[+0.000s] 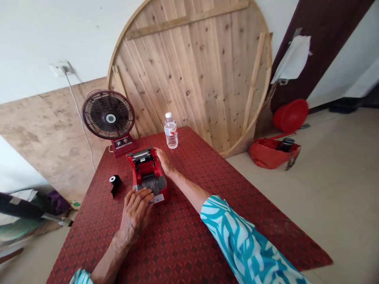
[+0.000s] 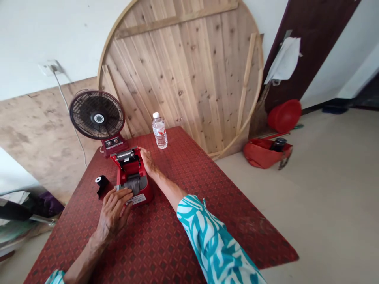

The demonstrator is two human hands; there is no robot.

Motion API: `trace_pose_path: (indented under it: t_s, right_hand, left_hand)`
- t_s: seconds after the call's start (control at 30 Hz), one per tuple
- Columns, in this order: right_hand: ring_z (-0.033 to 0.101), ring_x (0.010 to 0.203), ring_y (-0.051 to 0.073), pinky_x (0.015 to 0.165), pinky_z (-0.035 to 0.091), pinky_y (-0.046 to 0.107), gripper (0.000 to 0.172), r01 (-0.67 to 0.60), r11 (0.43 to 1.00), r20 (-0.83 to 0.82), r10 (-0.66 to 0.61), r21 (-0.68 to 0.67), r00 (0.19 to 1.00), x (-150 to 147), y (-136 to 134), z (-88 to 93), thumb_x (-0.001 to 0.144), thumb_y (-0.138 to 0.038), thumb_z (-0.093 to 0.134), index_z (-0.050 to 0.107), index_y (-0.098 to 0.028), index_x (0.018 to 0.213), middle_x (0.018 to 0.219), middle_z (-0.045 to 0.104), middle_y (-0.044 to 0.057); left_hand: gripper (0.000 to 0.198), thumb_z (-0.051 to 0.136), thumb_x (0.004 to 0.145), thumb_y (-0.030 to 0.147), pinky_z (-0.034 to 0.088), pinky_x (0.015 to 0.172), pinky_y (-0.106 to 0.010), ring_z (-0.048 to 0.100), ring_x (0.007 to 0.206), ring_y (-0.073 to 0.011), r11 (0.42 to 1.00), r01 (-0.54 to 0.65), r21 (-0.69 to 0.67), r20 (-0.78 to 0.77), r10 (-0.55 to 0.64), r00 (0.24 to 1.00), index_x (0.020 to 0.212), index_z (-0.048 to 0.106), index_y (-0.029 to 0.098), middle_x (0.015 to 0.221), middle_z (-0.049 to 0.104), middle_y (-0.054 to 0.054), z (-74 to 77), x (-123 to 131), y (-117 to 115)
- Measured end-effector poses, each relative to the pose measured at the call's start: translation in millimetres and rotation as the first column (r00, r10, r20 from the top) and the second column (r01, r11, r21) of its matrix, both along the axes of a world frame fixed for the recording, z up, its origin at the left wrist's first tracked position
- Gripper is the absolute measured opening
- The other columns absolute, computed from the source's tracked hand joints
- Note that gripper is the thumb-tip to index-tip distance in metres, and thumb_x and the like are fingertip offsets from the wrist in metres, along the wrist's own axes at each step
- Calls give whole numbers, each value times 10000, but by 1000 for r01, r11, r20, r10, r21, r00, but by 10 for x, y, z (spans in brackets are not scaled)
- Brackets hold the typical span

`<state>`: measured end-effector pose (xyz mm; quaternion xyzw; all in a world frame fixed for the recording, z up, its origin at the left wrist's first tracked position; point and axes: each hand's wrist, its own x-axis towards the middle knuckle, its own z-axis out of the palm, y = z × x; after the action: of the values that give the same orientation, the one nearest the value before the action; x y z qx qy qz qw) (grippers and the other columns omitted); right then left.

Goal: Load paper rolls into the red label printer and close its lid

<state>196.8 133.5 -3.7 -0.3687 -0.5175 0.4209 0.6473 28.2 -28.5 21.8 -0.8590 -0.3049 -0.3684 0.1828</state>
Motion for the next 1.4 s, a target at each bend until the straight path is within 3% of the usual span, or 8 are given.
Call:
trace_pose_path:
  t_s: [0.13,0.3,0.47,0.6,0.87,1.07,1.2,1.4]
  right_hand:
    - [551,1153,233,1087,358,441,502,25,999,-7,-25,-41,1000,58,-150,82,842,-664,389,681,-258,884,1069,673,45]
    - [521,1200,225,1068,355,371,320,70,997,18,-69,-28,997,111,-528,-30,767,-532,580,653,-229,696,1096,646,50]
    - [553,1148,224,999,414,370,199,51,996,-80,-56,-69,995,56,-654,-103,717,-405,621,665,-226,791,1195,614,58]
    - [561,1141,210,1022,411,371,216,25,996,-87,-33,-90,996,50,-639,-108,728,-348,598,681,-249,901,1174,635,29]
    - [566,1146,197,1058,409,377,279,1,994,-70,-9,-113,998,74,-693,-62,754,-320,560,668,-261,1005,1175,639,16]
    - [540,1196,197,1073,404,369,283,21,995,-40,-25,-94,999,66,-714,-85,782,-335,543,671,-258,1023,1224,611,23]
    - [543,1188,196,1099,381,378,278,52,997,-26,-54,-54,998,51,-719,-181,834,-380,519,673,-273,1039,1193,627,19]
    - [504,1278,198,1158,322,390,427,10,1000,-23,-10,-13,1000,60,-741,-352,894,-564,457,634,-313,1191,1314,593,17]
  left_hand:
    - [217,566,899,106,384,1035,-390,665,1030,-197,1000,0,10,5,0,1000,1101,612,171,1068,727,-83,-11,7,-11]
    - [233,574,896,111,376,1044,-401,658,1046,-203,1000,7,-11,15,-7,1000,1117,606,176,1084,721,-85,-36,2,-23]
    - [349,575,902,204,388,1047,-454,607,1125,-242,994,16,-111,56,-10,998,1249,535,199,1170,667,-122,-29,-120,3]
    - [492,532,922,372,380,1023,-499,496,1247,-323,981,-117,-152,88,131,987,1366,458,172,1311,560,-188,-27,-275,98]
    - [401,566,903,385,335,1036,-494,526,1198,-323,965,-202,-165,28,210,977,1251,562,186,1214,643,-150,-61,-314,184]
    - [409,619,869,355,330,1055,-497,555,1164,-314,968,-196,-154,32,204,979,1235,570,179,1189,654,-148,-87,-291,181]
    - [513,584,898,383,373,1049,-489,541,1199,-290,949,-168,-267,113,203,973,1359,459,193,1267,586,-157,-161,-313,179]
    - [561,622,875,373,373,1053,-542,481,1269,-330,955,-128,-268,164,176,971,1376,425,217,1279,557,-156,-117,-273,177]
